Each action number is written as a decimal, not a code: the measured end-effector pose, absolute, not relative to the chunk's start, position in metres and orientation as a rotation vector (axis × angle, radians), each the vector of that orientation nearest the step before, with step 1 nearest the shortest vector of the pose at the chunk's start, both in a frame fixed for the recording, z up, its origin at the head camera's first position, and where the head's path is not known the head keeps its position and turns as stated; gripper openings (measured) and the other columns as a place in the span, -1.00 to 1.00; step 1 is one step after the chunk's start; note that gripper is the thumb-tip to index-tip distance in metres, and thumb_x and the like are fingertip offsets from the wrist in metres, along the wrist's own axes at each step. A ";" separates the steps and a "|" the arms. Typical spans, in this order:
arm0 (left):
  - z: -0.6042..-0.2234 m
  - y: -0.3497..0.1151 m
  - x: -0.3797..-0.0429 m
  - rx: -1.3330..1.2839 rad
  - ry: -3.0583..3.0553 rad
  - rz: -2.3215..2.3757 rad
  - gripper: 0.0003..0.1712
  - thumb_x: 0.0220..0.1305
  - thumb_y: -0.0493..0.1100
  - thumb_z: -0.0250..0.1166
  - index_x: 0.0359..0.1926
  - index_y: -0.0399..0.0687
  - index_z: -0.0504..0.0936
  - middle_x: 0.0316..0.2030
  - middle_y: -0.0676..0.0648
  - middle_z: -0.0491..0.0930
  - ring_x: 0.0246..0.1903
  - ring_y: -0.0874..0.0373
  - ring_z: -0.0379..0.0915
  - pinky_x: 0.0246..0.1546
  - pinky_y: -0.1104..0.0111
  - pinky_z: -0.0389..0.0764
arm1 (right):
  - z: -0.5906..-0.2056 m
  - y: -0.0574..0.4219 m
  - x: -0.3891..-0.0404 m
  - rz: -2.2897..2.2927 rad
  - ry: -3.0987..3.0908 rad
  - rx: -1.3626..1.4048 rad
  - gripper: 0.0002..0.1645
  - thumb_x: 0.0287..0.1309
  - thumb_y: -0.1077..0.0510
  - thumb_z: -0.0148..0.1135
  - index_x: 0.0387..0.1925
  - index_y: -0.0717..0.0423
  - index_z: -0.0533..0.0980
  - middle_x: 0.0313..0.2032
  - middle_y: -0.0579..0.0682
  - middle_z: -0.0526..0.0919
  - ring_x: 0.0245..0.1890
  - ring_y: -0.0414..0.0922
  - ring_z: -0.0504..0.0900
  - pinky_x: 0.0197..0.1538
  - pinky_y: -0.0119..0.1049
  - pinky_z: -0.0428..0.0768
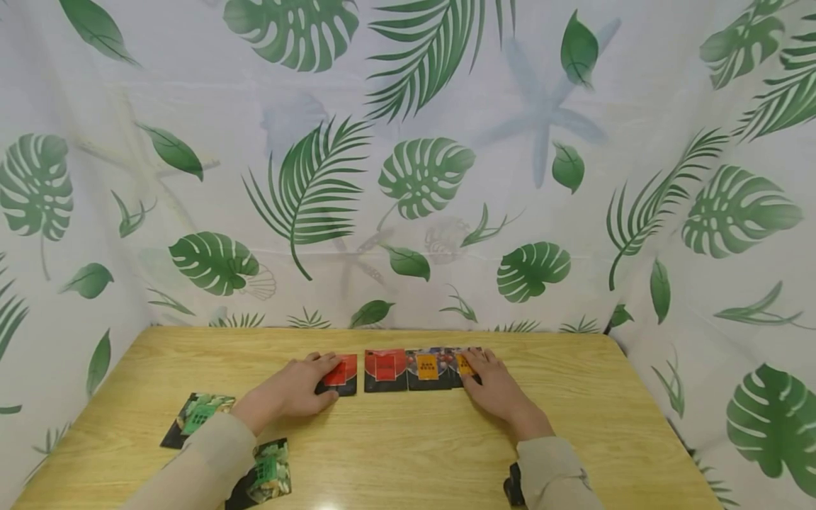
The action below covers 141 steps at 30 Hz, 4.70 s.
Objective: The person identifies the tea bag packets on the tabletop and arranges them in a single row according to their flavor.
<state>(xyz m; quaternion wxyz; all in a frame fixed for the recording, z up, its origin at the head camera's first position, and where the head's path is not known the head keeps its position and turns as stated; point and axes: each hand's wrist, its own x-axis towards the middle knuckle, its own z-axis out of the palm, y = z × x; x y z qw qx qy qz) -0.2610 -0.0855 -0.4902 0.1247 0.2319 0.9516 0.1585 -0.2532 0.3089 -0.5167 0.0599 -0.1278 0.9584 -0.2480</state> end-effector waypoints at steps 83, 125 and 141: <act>-0.493 -0.261 -0.176 0.559 2.961 0.527 -0.19 0.43 0.25 0.33 0.53 -0.04 0.45 0.48 -0.29 0.42 0.44 -0.52 0.28 0.24 -0.57 0.26 | -0.516 0.309 -0.253 -0.750 2.901 -0.376 -0.26 0.61 0.05 0.02 0.62 0.28 0.16 0.60 0.40 0.12 0.61 0.49 -0.05 0.49 0.52 0.14; -0.506 -0.245 -0.188 0.499 2.915 0.471 -0.06 0.45 0.35 0.24 0.61 -0.09 0.29 0.56 -0.28 0.29 0.52 -0.49 0.15 0.29 -0.55 0.24 | -0.514 0.307 -0.252 -0.749 2.902 -0.360 -0.25 0.60 0.03 0.02 0.62 0.27 0.16 0.60 0.39 0.13 0.61 0.47 -0.05 0.49 0.53 0.12; -0.506 -0.235 -0.198 0.558 2.903 0.433 -0.06 0.51 0.35 0.15 0.61 -0.17 0.27 0.56 -0.36 0.26 0.52 -0.50 0.14 0.32 -0.57 0.16 | -0.515 0.308 -0.250 -0.783 2.908 -0.390 -0.25 0.58 0.04 0.01 0.60 0.32 0.17 0.58 0.44 0.14 0.59 0.52 -0.04 0.48 0.56 0.08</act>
